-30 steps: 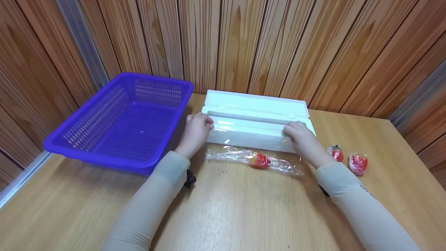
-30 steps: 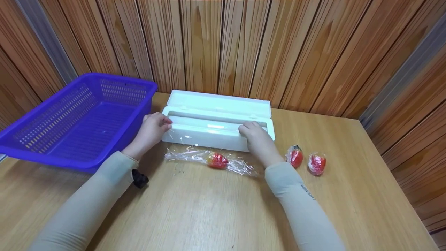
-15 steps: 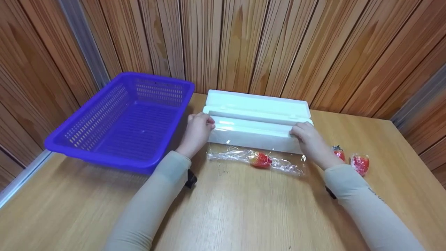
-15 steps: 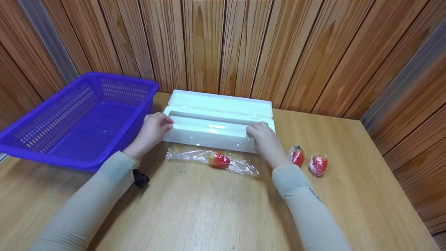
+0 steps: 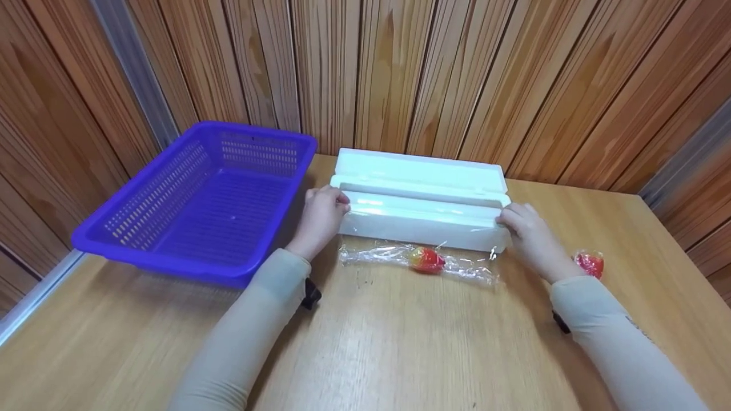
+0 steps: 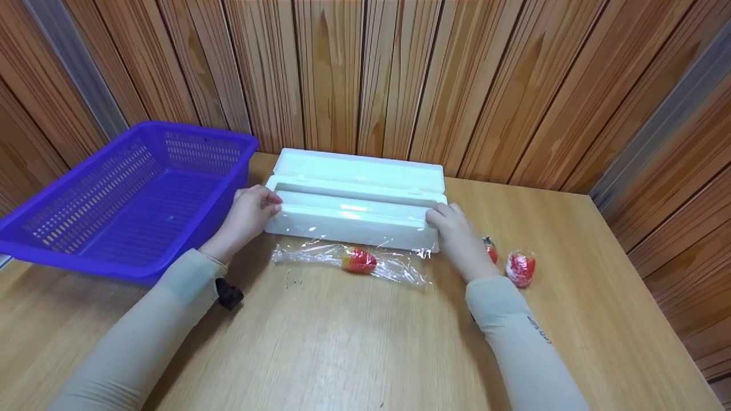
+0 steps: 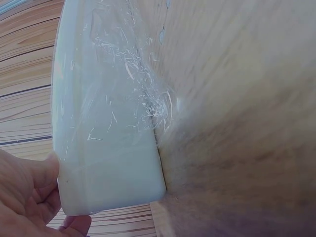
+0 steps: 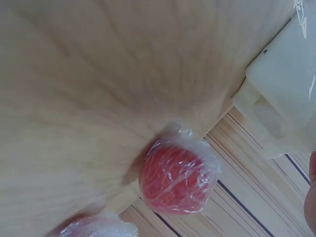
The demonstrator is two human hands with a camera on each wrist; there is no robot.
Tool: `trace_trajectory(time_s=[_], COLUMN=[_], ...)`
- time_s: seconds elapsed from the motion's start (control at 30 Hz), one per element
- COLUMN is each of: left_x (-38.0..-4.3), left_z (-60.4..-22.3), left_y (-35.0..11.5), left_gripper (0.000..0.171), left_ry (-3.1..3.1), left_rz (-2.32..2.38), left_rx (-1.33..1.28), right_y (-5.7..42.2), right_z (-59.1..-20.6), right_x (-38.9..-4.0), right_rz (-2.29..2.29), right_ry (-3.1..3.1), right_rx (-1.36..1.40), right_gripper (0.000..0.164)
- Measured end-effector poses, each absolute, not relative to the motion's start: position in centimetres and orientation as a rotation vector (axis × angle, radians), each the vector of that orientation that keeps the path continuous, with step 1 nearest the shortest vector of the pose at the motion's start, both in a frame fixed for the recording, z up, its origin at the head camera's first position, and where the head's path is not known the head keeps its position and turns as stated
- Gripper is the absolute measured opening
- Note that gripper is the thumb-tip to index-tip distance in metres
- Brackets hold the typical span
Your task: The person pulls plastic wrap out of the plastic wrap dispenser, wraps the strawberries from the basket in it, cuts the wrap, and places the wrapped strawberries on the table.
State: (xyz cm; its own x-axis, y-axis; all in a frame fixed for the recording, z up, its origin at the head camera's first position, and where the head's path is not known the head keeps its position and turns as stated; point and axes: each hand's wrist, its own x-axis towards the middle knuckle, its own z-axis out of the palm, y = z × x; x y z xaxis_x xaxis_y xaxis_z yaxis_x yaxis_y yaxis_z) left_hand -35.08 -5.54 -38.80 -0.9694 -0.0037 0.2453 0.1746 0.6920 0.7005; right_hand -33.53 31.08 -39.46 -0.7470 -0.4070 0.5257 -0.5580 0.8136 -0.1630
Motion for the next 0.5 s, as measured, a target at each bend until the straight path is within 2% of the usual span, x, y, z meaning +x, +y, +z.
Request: trace_trajectory(time_s=[0.37,0.5], left_x=[-35.2,-35.1], left_z=[-38.5,-38.8], left_y=[-5.5,-5.6], left_gripper=[0.007,0.007], left_ry=[-2.645,-2.668], left_rz=[-1.102,-1.118], left_rx=[-0.157,-0.149], right_y=[32.4,32.3], right_z=[-39.1,-39.1], right_x=[-33.3,-32.9], right_rz=[0.410,0.520], right_ry=[-2.543,-2.659], right_rx=[0.652,0.531], right_gripper=[0.016,0.018])
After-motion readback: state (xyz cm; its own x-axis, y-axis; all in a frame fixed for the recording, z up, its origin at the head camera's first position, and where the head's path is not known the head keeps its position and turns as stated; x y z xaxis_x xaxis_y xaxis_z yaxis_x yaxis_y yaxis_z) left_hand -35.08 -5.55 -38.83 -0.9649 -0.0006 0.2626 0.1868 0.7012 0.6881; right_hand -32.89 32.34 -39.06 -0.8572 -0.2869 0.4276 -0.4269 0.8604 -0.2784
